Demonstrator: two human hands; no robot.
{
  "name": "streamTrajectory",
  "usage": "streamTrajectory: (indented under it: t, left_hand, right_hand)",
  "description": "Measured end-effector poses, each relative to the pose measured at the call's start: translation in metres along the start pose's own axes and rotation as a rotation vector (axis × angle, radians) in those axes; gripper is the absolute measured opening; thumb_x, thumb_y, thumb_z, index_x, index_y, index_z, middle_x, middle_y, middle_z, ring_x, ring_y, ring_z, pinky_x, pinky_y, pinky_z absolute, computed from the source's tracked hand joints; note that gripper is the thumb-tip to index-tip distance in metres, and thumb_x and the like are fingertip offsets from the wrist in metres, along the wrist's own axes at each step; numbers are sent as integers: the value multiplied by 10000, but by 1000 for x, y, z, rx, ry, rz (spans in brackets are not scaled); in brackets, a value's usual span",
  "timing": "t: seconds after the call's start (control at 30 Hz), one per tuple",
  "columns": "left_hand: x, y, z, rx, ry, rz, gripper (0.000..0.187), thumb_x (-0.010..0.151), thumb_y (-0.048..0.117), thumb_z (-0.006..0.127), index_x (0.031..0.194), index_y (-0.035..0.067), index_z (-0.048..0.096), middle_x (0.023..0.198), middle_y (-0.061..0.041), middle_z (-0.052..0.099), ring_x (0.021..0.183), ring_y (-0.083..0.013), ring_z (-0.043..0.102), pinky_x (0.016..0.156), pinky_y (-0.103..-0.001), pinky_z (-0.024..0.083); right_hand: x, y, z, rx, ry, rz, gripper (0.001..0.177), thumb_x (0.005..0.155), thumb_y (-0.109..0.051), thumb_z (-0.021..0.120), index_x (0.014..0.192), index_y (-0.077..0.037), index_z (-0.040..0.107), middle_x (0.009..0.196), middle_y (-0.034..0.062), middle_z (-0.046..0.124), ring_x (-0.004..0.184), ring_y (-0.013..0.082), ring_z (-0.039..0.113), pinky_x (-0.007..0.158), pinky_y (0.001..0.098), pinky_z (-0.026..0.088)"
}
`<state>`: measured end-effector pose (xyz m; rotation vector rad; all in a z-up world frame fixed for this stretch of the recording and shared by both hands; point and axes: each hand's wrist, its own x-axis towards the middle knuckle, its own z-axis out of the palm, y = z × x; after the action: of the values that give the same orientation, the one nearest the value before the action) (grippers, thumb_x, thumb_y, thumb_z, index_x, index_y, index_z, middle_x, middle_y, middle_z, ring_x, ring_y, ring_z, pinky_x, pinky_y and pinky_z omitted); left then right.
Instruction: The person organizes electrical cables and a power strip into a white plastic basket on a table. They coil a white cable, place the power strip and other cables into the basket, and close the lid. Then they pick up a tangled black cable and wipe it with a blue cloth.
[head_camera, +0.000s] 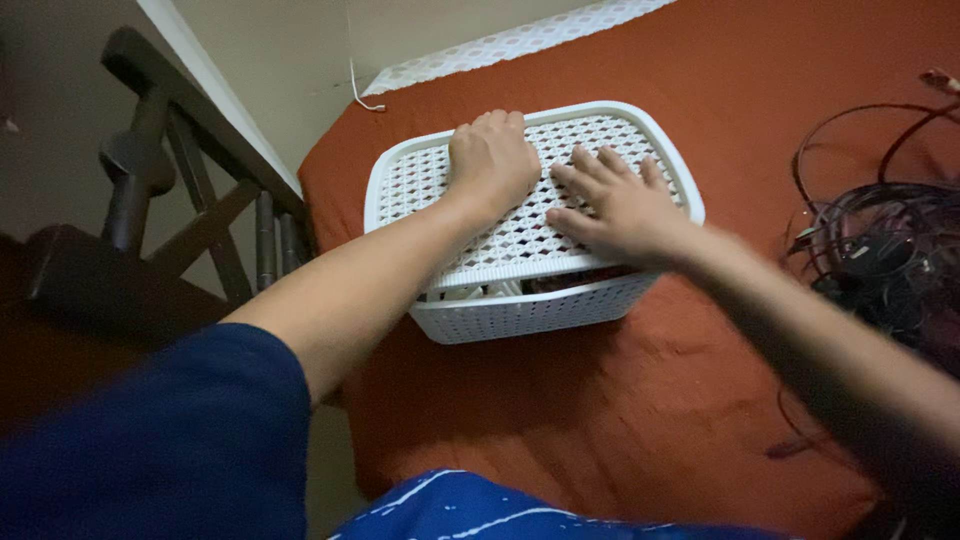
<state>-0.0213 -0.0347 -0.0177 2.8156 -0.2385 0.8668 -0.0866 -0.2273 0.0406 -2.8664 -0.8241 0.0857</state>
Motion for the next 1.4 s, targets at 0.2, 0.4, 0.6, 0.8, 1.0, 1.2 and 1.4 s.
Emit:
streamTrajectory:
  t: [0.2,0.4,0.6,0.8,1.0,1.2,1.4]
  left_hand:
    - [1,1,-3,3,60,26,246,868,251,579,961,71,719,979,-127,725,1002,-291,686,860,-464,513]
    - [-1,-2,-5,-48,32,32,240,875,219,560,970,58,710,994,-125,716,1025,-282,672,912,-460,489]
    - [0,-1,-1,-36,67,-3,219,879,193,550,957,75,718,1002,-118,722,1044,-286,669,932,-467,488]
    - [0,-4,3,-45,112,32,227,830,214,579,925,69,725,965,-124,725,1000,-280,686,885,-449,508]
    - [0,-3,0,-29,116,17,201,847,216,583,899,79,721,939,-119,721,979,-280,689,880,-454,514]
    - [-2,-2,-1,-47,120,35,187,843,210,605,902,69,712,945,-114,714,987,-280,686,874,-445,517]
    - [-3,0,-6,-101,163,49,190,827,198,608,908,58,708,949,-124,713,997,-284,681,901,-451,502]
  right_hand:
    - [15,14,-7,224,209,18,703,991,-582,462,1579,-203,399,1684,129,290,1573,333,223,1275,518,227]
    - [20,9,28,76,175,-30,589,1047,-439,473,1559,-162,385,1663,137,250,1555,333,120,1212,601,63]
    - [22,33,-6,62,420,-169,612,1089,-468,479,1588,-131,371,1712,154,280,1614,352,105,1297,581,86]
    - [37,37,7,7,308,-205,788,1034,-538,472,1621,-86,203,1691,210,141,1559,350,27,1226,582,42]
    - [65,43,-10,37,264,-186,817,1044,-597,356,1621,-48,175,1700,215,128,1568,348,40,1238,546,49]
    - [70,50,6,-15,271,-7,690,1044,-441,298,1599,-35,243,1671,213,215,1561,346,139,1246,554,80]
    - [92,49,40,-67,228,192,672,963,-314,339,1578,-45,299,1656,227,226,1545,368,170,1199,656,44]
